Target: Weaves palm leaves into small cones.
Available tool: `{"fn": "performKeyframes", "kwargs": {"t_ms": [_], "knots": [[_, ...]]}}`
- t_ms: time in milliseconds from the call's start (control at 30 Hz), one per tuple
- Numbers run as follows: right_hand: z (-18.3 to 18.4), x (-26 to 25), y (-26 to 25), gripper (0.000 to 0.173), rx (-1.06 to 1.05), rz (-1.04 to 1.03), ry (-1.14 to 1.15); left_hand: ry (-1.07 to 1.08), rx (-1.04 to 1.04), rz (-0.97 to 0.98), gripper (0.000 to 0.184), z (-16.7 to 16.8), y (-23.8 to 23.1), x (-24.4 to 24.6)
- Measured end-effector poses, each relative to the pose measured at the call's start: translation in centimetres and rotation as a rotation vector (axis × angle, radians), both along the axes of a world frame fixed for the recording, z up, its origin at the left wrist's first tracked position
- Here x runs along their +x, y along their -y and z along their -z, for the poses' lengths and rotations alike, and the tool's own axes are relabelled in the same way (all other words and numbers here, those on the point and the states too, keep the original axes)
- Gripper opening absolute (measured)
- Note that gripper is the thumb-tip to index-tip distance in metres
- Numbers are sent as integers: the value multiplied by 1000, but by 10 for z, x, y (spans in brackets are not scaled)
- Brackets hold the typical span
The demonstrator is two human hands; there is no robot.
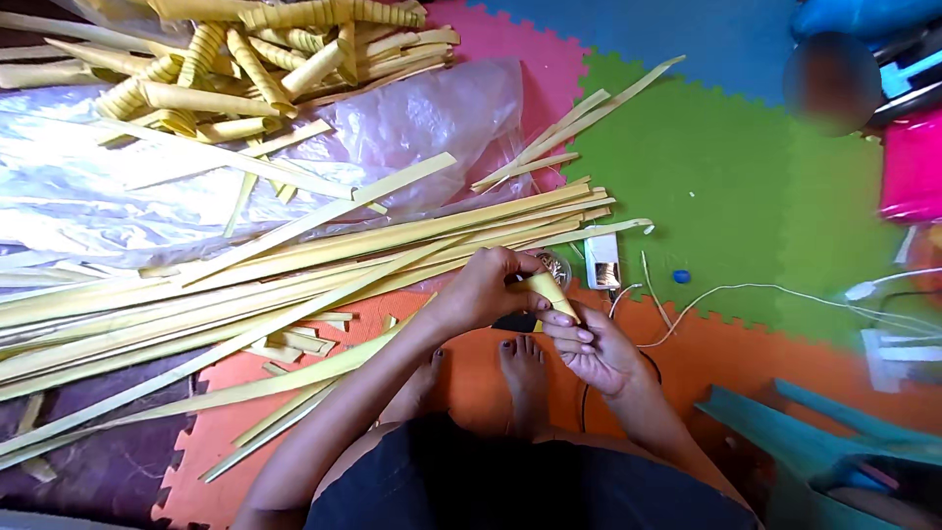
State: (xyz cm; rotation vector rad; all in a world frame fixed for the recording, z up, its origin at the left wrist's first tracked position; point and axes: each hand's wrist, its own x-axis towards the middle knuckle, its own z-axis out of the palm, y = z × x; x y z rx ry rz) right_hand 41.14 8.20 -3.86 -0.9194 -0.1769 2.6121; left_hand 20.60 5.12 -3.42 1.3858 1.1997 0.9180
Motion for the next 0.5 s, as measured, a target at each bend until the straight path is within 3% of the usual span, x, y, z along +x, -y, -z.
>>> {"fn": "performKeyframes", "kwargs": {"t_ms": [100, 167, 233, 300, 333, 367, 400, 467, 500], "knots": [[-3, -3, 7, 41, 594, -69, 299, 7, -16, -46, 10, -7, 0, 1], [0, -4, 7, 34, 773, -27, 361, 41, -29, -32, 12, -7, 0, 0], [-4, -4, 6, 35, 492, -5, 260, 84, -29, 17, 12, -5, 0, -3], [-3, 3, 1, 34, -37, 5, -66, 129, -41, 62, 12, -4, 1, -6], [-1, 5, 0, 31, -172, -8, -171, 140, -48, 69, 12, -4, 1, -7], [-2, 4, 2, 31, -122, -24, -168, 147, -44, 66, 10, -4, 1, -7], [-3, 2, 5, 32, 111, -44, -56, 147, -40, 55, 9, -4, 1, -8], [3, -1, 11, 32, 786, -63, 273, 158, -26, 29, 9, -2, -2, -9], [9, -1, 11, 31, 1002, -30, 358, 164, -19, 23, 11, -2, -3, -10]]}}
